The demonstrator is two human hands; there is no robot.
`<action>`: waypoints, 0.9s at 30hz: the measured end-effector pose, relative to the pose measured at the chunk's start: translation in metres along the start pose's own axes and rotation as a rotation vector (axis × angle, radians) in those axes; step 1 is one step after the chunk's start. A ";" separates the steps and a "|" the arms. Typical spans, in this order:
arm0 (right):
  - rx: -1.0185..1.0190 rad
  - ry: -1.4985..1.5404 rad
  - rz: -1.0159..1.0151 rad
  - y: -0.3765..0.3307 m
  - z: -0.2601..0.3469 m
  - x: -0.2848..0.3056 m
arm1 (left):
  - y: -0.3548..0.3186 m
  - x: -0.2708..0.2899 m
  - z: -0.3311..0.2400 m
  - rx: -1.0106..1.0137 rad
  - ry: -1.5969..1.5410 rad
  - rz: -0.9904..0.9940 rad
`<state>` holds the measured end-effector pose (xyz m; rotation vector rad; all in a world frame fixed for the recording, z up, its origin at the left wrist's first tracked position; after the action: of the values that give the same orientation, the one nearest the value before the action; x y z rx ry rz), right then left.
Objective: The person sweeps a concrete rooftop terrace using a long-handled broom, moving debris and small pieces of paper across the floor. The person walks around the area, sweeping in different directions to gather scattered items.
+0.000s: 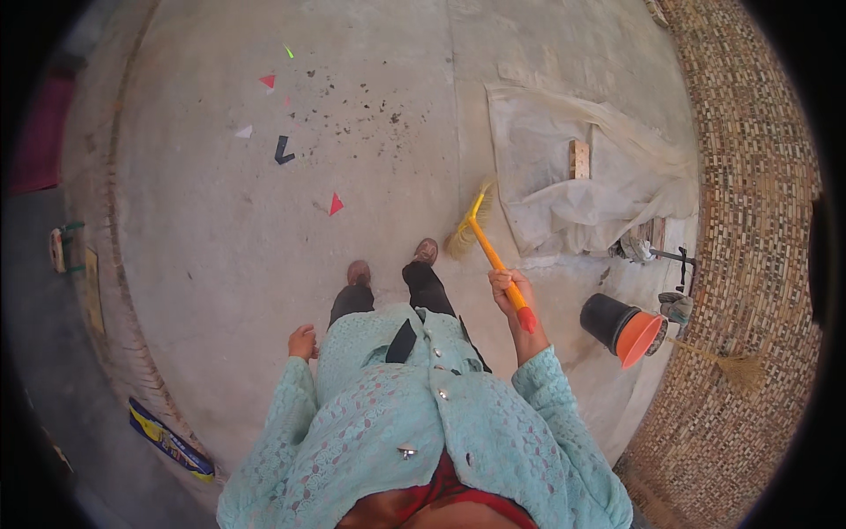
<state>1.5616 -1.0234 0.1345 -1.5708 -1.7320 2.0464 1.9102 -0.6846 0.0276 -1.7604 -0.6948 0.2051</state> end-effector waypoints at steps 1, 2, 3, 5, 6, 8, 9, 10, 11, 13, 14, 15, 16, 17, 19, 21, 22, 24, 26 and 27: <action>-0.027 -0.001 0.017 0.021 -0.005 -0.006 | -0.004 -0.002 -0.002 -0.011 -0.009 -0.008; -0.021 -0.097 0.000 0.042 -0.007 -0.017 | -0.008 -0.005 -0.002 -0.004 -0.057 -0.041; -0.016 -0.176 -0.025 0.058 -0.015 -0.024 | -0.016 0.001 0.003 0.010 -0.090 -0.078; -0.082 -0.101 0.062 0.083 -0.024 -0.055 | -0.029 0.005 0.003 0.031 -0.081 -0.104; -0.070 -0.124 0.143 0.088 -0.020 -0.069 | -0.035 -0.001 0.007 0.045 -0.057 -0.093; -0.041 -0.174 0.302 0.088 -0.007 -0.090 | -0.039 -0.011 0.010 0.077 0.000 -0.075; -0.010 -0.254 0.279 0.081 0.005 -0.094 | -0.034 -0.016 0.009 0.076 0.013 -0.067; 0.023 -0.331 0.255 0.068 0.012 -0.095 | -0.029 -0.018 0.009 0.073 0.027 -0.059; 0.062 -0.412 0.231 0.052 0.020 -0.096 | -0.025 -0.025 0.005 0.067 0.041 -0.047; 0.102 -0.548 0.185 0.027 0.032 -0.092 | -0.025 -0.037 -0.019 0.034 0.024 -0.063; 0.143 -0.617 0.145 0.013 0.040 -0.089 | -0.027 -0.045 -0.035 0.017 0.015 -0.058; 0.177 -0.685 0.107 0.000 0.046 -0.085 | -0.028 -0.050 -0.048 0.000 0.003 -0.060; 0.210 -0.740 0.057 -0.013 0.052 -0.082 | -0.026 -0.053 -0.056 -0.019 -0.001 -0.064; 0.246 -0.793 0.006 -0.030 0.057 -0.080 | -0.025 -0.054 -0.062 -0.039 -0.002 -0.066; 0.308 -0.825 -0.087 -0.058 0.064 -0.075 | -0.021 -0.055 -0.071 -0.057 -0.019 -0.072; 0.359 -0.805 -0.163 -0.080 0.071 -0.066 | -0.021 -0.054 -0.070 -0.046 -0.058 -0.080; 0.386 -0.798 -0.199 -0.088 0.075 -0.060 | -0.021 -0.056 -0.072 -0.039 -0.064 -0.082; 0.417 -0.765 -0.288 -0.094 0.087 -0.043 | -0.025 -0.057 -0.070 -0.029 -0.067 -0.098; 0.440 -0.721 -0.390 -0.079 0.107 -0.014 | -0.029 -0.060 -0.066 -0.031 -0.066 -0.103; 0.423 -0.670 -0.426 -0.067 0.116 0.002 | -0.030 -0.063 -0.066 -0.038 -0.058 -0.099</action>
<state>1.4445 -1.0798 0.1681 -0.3718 -1.4314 2.6030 1.8801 -0.7688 0.0622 -1.7568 -0.8308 0.1767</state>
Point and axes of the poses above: each hand's wrist, its own y-axis towards the middle knuckle, its own x-axis out of the back of the hand, z = x × y, the point moved 10 cm from there along y, towards the middle knuckle, and after that the axes turned 7 degrees about -y, right-handed, at the moved point
